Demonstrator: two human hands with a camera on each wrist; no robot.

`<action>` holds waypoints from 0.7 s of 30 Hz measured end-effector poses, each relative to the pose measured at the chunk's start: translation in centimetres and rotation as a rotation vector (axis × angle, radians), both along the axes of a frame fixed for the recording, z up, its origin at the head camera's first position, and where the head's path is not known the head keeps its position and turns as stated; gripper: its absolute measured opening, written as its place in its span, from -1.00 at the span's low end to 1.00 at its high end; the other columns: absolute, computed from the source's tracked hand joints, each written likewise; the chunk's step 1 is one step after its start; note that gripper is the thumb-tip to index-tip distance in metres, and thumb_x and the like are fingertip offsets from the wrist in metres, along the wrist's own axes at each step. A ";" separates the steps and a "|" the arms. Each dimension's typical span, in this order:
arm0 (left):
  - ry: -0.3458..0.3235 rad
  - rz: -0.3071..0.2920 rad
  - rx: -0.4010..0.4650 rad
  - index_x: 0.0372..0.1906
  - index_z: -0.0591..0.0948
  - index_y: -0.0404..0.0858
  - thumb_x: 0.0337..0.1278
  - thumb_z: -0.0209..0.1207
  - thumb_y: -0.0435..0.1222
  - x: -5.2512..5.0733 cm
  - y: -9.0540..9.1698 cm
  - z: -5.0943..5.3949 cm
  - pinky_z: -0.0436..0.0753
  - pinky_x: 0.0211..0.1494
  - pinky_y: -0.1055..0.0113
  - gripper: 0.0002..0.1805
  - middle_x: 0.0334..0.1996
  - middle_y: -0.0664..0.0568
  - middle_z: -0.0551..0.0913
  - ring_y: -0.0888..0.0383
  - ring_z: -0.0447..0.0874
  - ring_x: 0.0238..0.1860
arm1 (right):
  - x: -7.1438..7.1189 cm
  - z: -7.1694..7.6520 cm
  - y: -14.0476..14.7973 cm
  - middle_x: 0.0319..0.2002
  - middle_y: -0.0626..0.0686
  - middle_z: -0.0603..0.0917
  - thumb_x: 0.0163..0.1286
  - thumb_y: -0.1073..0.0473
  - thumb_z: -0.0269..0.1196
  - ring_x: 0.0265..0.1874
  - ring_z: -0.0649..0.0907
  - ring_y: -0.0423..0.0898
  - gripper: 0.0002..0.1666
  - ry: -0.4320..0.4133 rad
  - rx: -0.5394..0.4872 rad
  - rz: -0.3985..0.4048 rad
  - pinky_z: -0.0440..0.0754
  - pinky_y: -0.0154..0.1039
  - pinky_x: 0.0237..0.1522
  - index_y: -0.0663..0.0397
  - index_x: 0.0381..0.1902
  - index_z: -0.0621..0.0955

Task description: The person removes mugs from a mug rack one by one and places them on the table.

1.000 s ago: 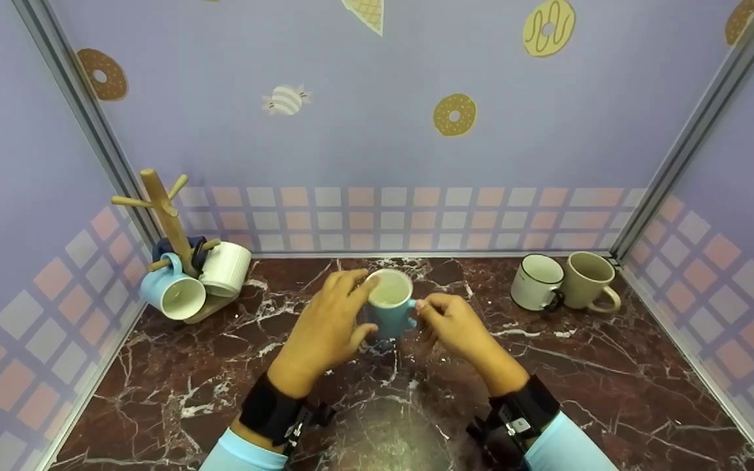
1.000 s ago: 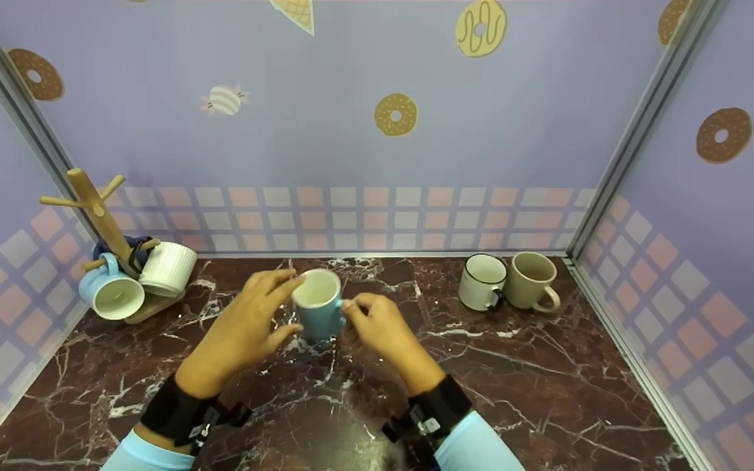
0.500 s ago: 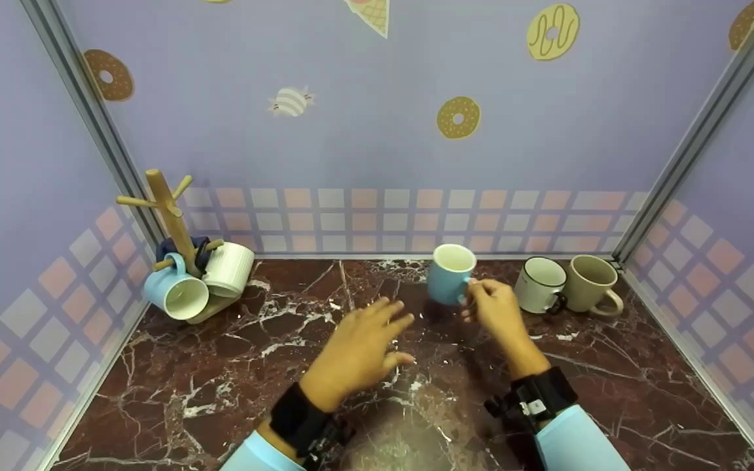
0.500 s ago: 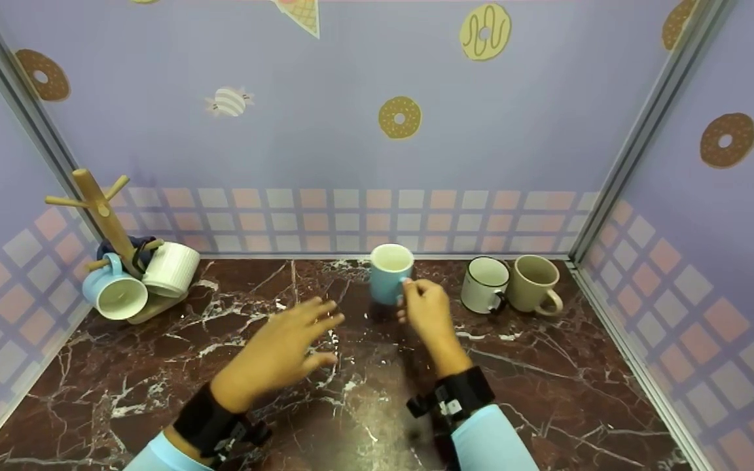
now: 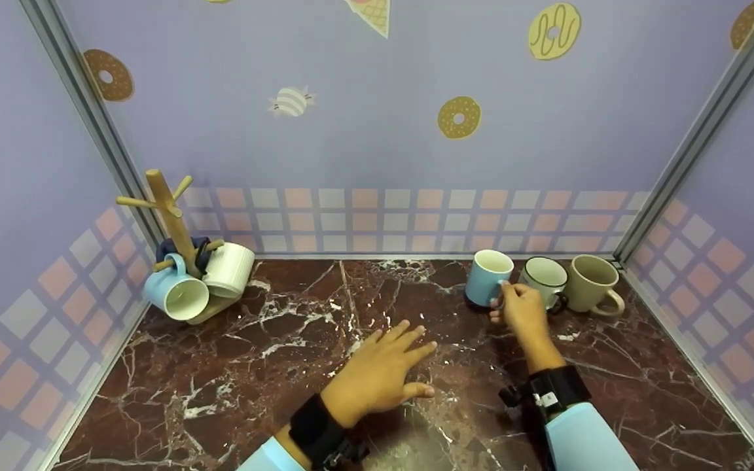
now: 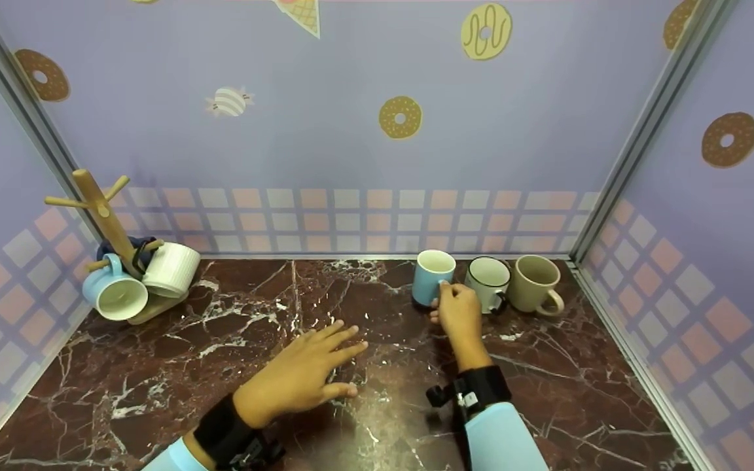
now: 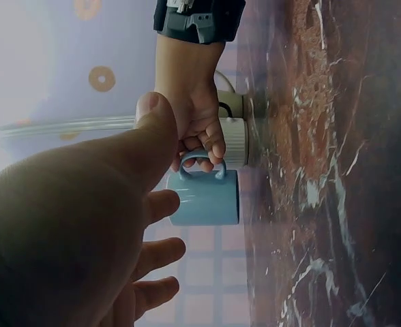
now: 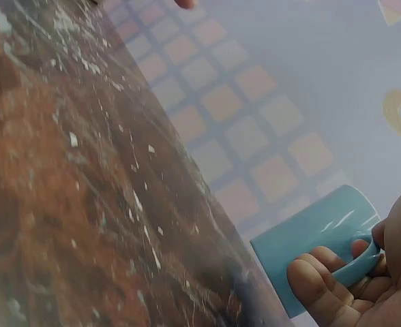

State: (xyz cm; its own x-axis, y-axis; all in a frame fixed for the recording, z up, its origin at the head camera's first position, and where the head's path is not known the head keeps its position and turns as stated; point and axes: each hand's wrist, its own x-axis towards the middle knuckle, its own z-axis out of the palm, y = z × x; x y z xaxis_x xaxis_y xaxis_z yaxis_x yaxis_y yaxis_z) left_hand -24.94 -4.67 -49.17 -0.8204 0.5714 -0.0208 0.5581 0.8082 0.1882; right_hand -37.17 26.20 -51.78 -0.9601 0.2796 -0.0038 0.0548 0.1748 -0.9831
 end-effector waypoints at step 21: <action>-0.056 -0.027 -0.014 0.79 0.33 0.24 0.42 0.24 0.41 0.8 0.7 -0.7 0.20 0.87 -0.31 -0.06 0.88 0.08 0.13 -0.05 0.01 0.90 | -0.6 -1.8 1.3 -0.16 0.39 0.88 0.84 0.14 0.07 -0.55 0.85 -0.15 -0.53 -0.018 0.027 -0.010 0.88 -0.29 -0.42 0.56 -0.05 0.64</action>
